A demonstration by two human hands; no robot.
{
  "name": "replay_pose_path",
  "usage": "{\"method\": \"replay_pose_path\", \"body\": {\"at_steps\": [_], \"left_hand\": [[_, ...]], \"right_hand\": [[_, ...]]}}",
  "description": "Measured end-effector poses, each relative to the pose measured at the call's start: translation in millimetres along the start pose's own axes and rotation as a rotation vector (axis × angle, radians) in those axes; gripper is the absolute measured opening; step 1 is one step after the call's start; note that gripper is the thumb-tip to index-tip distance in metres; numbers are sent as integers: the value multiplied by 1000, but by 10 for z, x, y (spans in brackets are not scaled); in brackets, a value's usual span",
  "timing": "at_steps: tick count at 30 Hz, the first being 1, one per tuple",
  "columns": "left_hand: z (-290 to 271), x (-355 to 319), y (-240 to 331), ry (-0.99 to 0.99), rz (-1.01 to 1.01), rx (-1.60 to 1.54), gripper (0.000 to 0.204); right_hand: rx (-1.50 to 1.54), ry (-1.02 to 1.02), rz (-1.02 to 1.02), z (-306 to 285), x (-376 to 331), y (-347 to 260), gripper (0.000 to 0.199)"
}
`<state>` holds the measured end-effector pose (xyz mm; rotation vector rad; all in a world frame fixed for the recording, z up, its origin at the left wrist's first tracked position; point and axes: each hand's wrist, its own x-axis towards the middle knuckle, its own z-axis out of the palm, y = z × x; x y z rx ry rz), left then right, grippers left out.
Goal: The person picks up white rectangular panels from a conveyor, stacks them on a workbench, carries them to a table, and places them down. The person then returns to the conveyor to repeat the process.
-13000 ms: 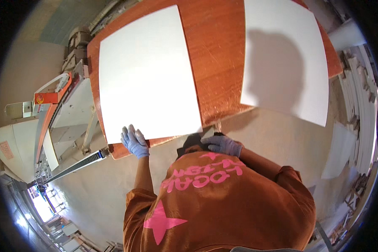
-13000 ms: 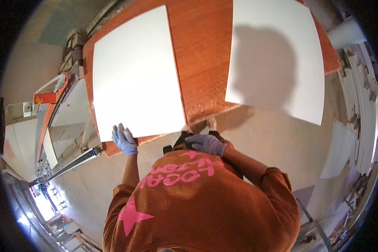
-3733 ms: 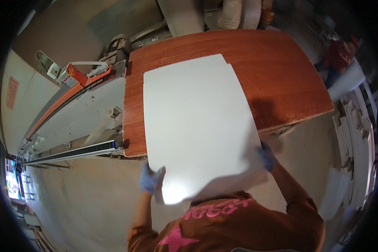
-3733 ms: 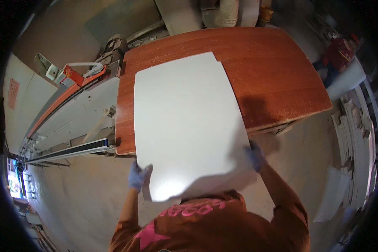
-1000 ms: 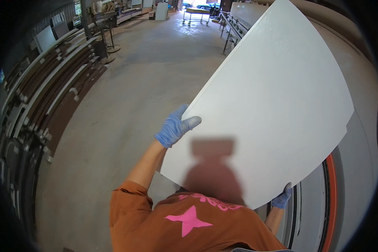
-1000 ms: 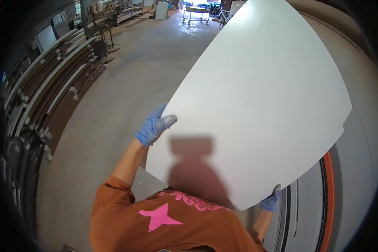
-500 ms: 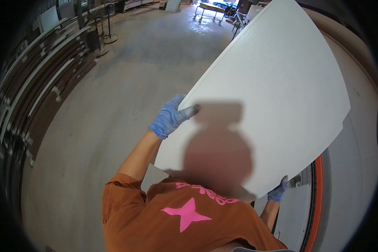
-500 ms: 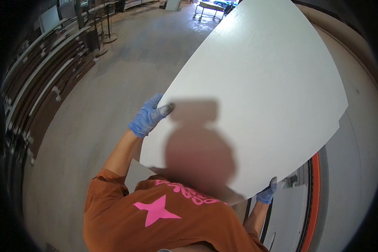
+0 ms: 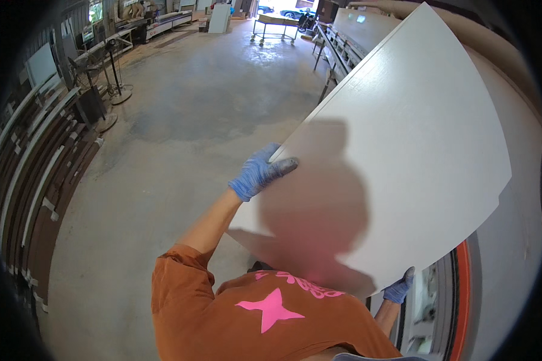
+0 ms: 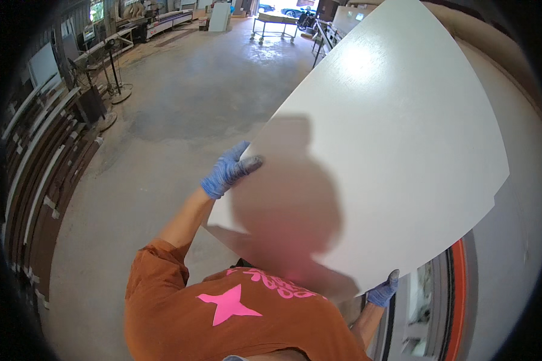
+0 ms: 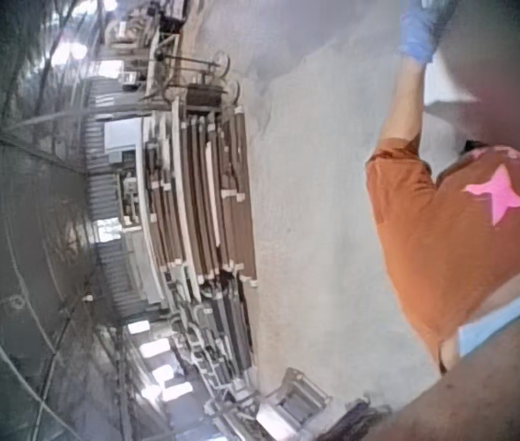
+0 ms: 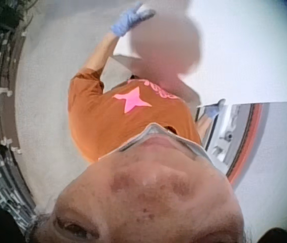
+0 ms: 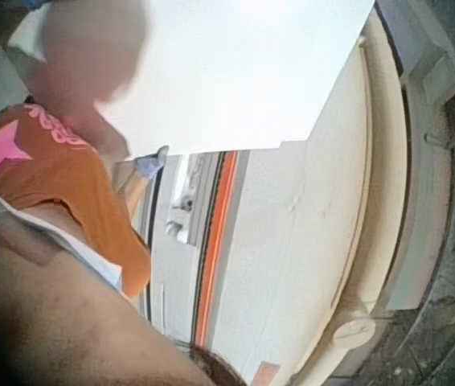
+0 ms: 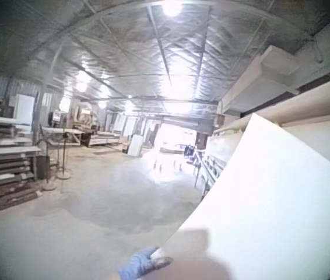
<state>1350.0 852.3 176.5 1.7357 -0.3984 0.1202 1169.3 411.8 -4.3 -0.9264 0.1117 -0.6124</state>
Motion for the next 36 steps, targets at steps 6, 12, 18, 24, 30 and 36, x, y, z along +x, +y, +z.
{"method": "replay_pose_path", "body": {"at_steps": [6, 12, 18, 24, 30, 36], "left_hand": [[-274, 1387, 91, 5, -46, -194, 56], [-819, 3162, -883, 162, 14, -242, 57], [-1714, 5488, -1146, 38, 44, -65, 60], [-2266, 8216, -1870, 25, 64, -1, 64], [-2629, 10303, -2421, 15, -36, -162, 61], [-3131, 12070, -2890, 135, -107, -192, 65]], "right_hand": [[28, -13, 121, 864, 1656, 90, 75], [-28, -93, 187, 1941, 3419, 1064, 77], [-32, 39, 2, 3009, 4889, 1987, 75], [59, -7, 130, 4403, 6784, 3029, 72], [-32, 55, 98, 5098, 9119, 3966, 71], [-36, -147, 246, 6301, 10999, 4553, 67]]}}
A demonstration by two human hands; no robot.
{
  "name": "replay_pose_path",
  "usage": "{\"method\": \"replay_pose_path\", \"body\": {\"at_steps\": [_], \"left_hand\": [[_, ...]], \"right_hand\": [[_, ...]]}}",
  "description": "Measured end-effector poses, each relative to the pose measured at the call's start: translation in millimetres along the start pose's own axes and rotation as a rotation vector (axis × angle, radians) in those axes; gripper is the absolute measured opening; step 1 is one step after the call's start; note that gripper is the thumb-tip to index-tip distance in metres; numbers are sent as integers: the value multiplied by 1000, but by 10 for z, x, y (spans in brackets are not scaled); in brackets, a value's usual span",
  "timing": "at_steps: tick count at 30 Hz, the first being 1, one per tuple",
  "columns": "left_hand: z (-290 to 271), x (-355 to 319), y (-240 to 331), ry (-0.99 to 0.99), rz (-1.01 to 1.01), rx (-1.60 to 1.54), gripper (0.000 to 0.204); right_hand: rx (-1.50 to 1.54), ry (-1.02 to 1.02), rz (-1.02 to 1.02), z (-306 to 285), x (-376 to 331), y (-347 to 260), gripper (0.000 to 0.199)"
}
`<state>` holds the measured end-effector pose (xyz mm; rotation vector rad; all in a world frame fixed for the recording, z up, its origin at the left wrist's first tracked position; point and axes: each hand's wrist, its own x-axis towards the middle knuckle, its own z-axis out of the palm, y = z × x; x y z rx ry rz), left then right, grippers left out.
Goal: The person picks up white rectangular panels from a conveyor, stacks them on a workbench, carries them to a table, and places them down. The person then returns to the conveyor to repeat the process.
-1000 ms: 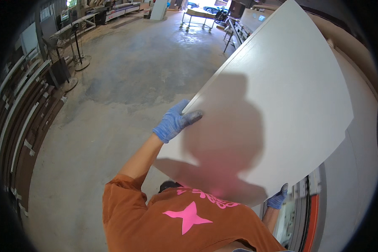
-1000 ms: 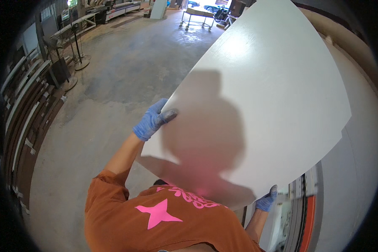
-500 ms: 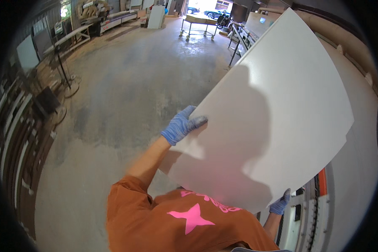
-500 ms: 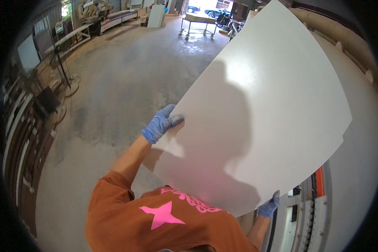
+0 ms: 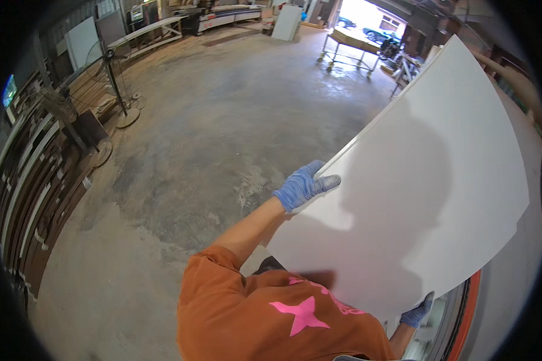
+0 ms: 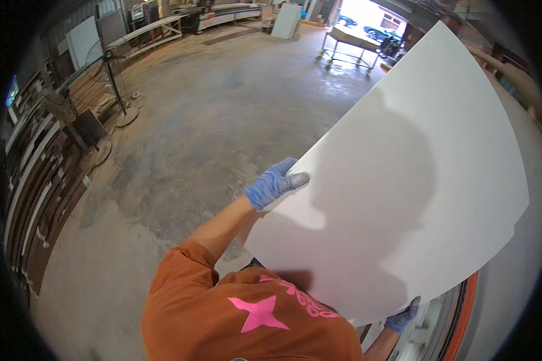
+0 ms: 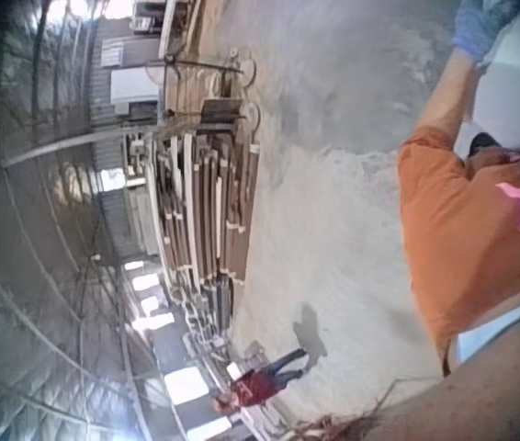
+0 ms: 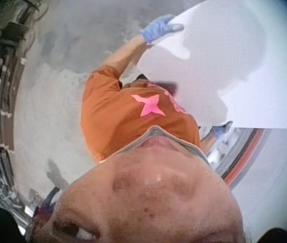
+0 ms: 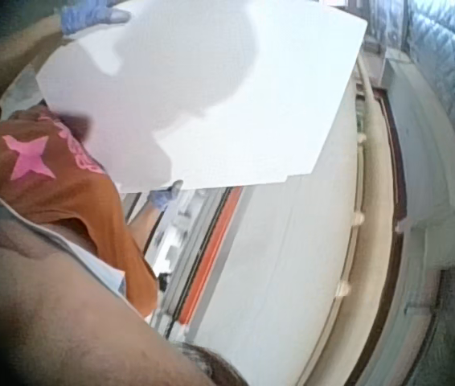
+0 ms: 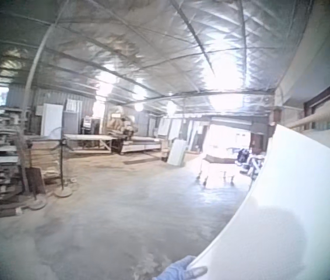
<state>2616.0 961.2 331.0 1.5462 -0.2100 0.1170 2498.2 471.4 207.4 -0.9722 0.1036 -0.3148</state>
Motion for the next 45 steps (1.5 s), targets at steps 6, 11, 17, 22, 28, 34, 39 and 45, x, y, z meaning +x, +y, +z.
{"method": "replay_pose_path", "body": {"at_steps": [6, 11, 17, 22, 28, 34, 39, 45], "left_hand": [[-495, 1957, -370, 107, -15, -52, 72], [-953, 3884, -496, -50, 5, -101, 72], [-989, 6904, -1071, -151, 55, -91, 68], [-1029, 9032, -1248, -127, 39, -55, 65], [-1256, 11402, -1696, -59, -38, -116, 63], [-1643, 14128, -2172, -66, -17, 86, 79], [-1612, 16489, -2305, -155, -5, 27, 81], [-1592, 19198, -3023, -166, 8, 46, 78]], "right_hand": [[-59, 38, 22, 856, 2079, 680, 70], [-26, 80, -103, 1812, 3282, 1054, 71], [87, 66, -28, 2356, 5801, 1724, 71], [-19, 28, -102, 3123, 8029, 1699, 73], [-50, -3, 4, 3806, 10598, 2034, 74], [-116, 47, -86, 4782, 12941, 2699, 75], [-94, 96, -108, 5196, 14860, 2886, 79], [-106, 211, -132, 5772, 17228, 3475, 84]]}}
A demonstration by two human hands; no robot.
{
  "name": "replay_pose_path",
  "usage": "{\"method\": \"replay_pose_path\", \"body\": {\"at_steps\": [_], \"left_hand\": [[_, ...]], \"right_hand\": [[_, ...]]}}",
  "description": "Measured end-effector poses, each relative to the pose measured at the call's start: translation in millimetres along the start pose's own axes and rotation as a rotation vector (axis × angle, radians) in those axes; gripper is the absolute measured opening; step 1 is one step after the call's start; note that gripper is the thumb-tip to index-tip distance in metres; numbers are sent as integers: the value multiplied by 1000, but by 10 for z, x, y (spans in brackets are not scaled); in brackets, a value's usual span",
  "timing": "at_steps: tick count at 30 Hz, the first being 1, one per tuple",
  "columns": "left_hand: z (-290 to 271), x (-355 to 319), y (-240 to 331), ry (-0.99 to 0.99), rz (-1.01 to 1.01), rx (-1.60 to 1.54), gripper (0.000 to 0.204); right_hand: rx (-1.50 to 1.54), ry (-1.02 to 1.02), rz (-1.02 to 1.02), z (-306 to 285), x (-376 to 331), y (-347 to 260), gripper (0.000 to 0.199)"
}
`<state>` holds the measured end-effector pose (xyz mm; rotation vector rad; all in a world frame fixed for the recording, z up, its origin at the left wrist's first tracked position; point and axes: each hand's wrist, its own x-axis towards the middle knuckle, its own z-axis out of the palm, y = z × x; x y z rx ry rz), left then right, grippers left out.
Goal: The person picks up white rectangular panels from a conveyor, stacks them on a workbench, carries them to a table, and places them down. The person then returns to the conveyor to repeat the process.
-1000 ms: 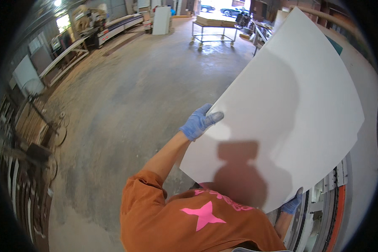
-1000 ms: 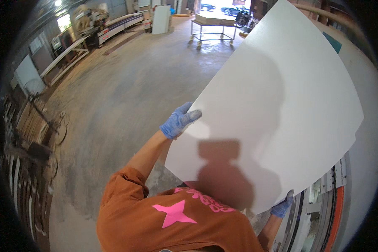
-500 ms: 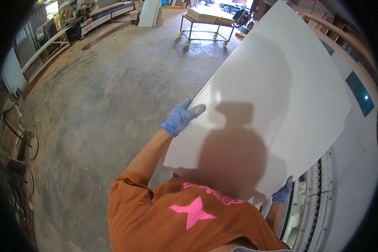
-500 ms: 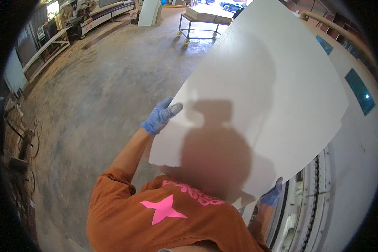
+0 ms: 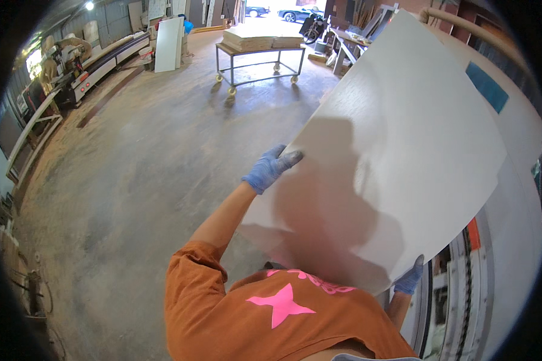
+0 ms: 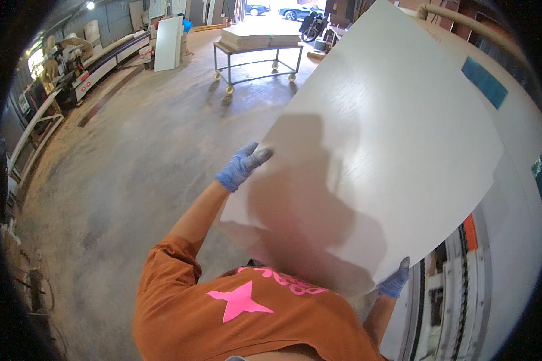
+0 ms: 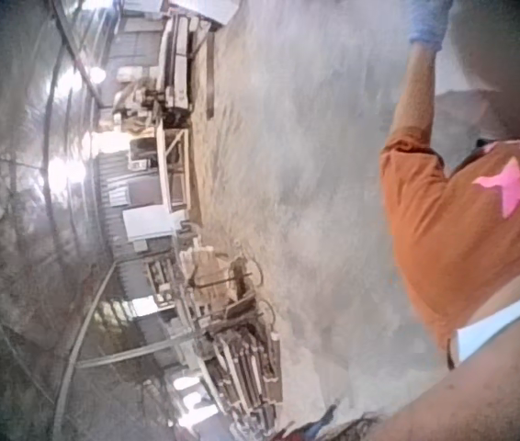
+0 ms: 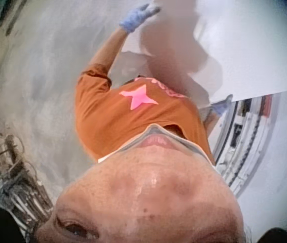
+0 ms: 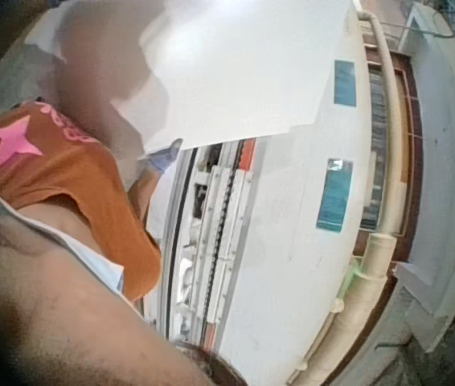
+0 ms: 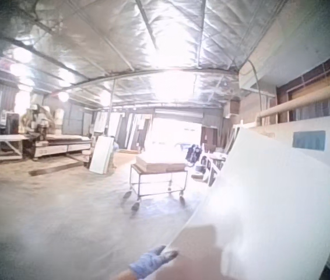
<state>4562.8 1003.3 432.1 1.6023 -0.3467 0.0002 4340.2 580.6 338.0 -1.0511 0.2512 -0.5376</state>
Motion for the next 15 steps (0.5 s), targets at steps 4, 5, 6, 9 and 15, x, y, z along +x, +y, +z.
{"method": "replay_pose_path", "body": {"at_steps": [4, 5, 6, 9, 15], "left_hand": [[-144, 1619, -99, -35, 2, -9, 73], [-179, 1963, -149, 33, 38, -26, 71], [-260, 2324, -135, 49, 36, -31, 70], [-624, 3469, -464, 81, -32, -89, 70], [-1309, 5579, -1197, 118, -117, -53, 80]], "right_hand": [[-44, -28, -24, 624, 1687, 155, 79], [-56, -60, -17, 796, 2127, 178, 78], [-68, -91, -9, 975, 2572, 216, 78], [-164, -9, -18, 1457, 3985, 625, 75], [-170, 22, 140, 3127, 5739, 1317, 76]]}}
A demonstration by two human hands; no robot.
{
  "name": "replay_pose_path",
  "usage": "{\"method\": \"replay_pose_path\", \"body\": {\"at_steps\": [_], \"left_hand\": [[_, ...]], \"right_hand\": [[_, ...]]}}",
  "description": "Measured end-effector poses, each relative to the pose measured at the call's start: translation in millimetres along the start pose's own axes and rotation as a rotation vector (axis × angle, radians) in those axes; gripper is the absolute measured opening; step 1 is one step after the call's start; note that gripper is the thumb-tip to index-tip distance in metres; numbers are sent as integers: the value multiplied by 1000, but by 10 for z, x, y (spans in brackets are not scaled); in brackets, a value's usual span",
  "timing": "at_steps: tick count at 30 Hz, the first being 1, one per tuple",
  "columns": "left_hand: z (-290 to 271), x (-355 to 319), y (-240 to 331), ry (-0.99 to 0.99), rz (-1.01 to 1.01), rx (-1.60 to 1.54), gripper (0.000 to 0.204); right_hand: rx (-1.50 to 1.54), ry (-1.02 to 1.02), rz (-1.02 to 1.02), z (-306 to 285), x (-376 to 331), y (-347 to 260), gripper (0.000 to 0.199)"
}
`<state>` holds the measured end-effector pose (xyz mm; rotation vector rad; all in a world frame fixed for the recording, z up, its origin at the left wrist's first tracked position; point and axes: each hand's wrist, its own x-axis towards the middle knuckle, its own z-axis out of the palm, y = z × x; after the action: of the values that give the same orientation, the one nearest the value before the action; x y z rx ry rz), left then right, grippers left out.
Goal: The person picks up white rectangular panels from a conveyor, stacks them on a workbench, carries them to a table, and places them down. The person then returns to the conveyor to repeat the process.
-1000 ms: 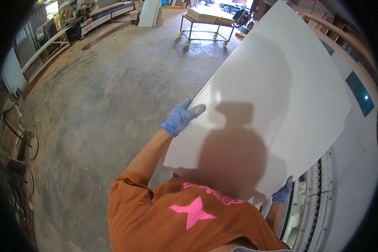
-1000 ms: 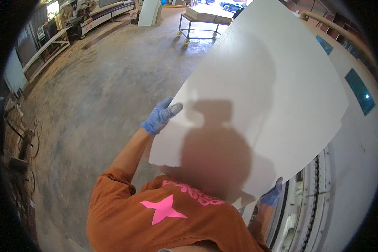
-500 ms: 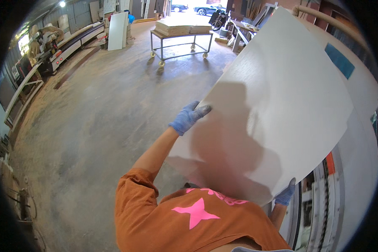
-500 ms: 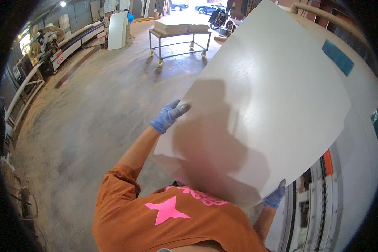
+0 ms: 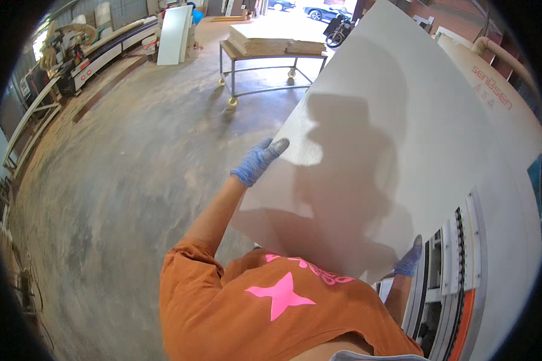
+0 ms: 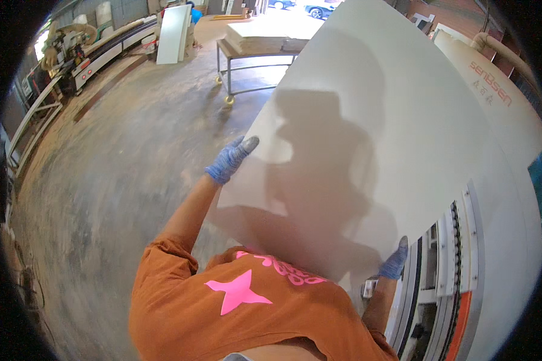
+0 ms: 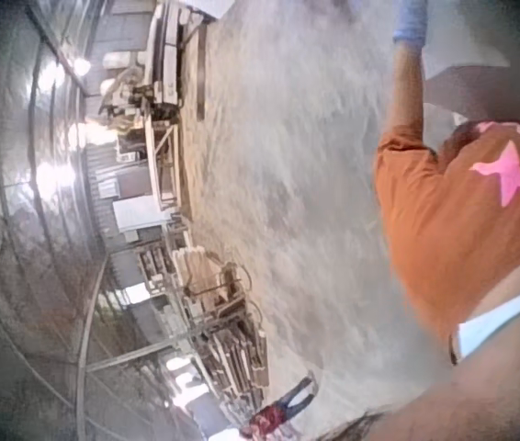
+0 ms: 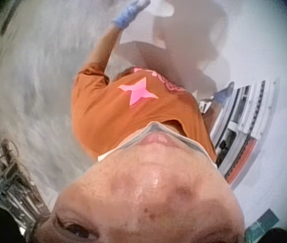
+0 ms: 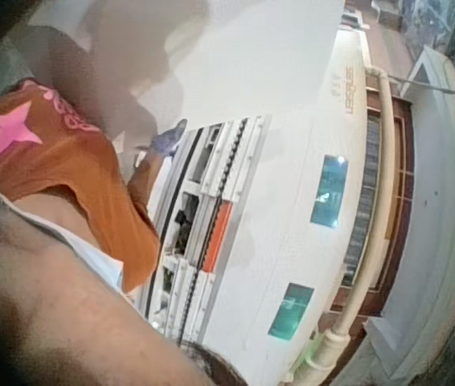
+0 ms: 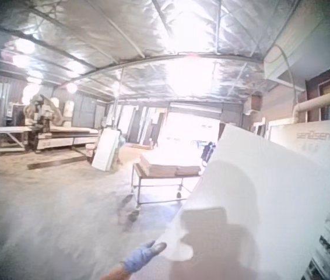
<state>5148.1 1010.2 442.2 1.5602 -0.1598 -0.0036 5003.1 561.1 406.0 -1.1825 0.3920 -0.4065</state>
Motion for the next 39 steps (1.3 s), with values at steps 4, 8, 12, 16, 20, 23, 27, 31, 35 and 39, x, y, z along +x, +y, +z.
{"method": "replay_pose_path", "body": {"at_steps": [4, 8, 12, 16, 20, 23, 27, 31, 35, 39], "left_hand": [[-348, 2052, 197, -29, 24, 68, 84], [-462, 3740, 219, -128, 18, 22, 84], [-442, 5417, -86, -152, 70, 8, 85], [-465, 7032, -478, 3, 75, -19, 90], [-543, 8446, -449, 94, 57, -24, 81], [-578, 9228, -342, 110, 19, -63, 74], [-887, 10682, -825, 191, 41, -34, 66], [-1070, 12183, -730, 165, 53, -10, 64], [-1178, 13445, -945, 160, 122, 67, 61], [-1249, 14672, -1087, 165, -68, 7, 62]], "right_hand": [[-95, 109, -159, 892, 1534, 198, 70], [66, -33, -124, 1782, 2759, 167, 67], [83, 54, -108, 2415, 4239, 422, 67], [3, 4, -65, 3136, 5938, 260, 65], [-50, -68, -48, 3947, 7621, 115, 62], [-55, -140, -61, 4605, 8667, 111, 61], [17, -218, 33, 5440, 10159, 390, 57], [62, -199, -31, 6234, 11403, 456, 52], [89, -259, 68, 6756, 12621, 501, 48], [105, -353, 82, 7463, 13929, 697, 46]]}}
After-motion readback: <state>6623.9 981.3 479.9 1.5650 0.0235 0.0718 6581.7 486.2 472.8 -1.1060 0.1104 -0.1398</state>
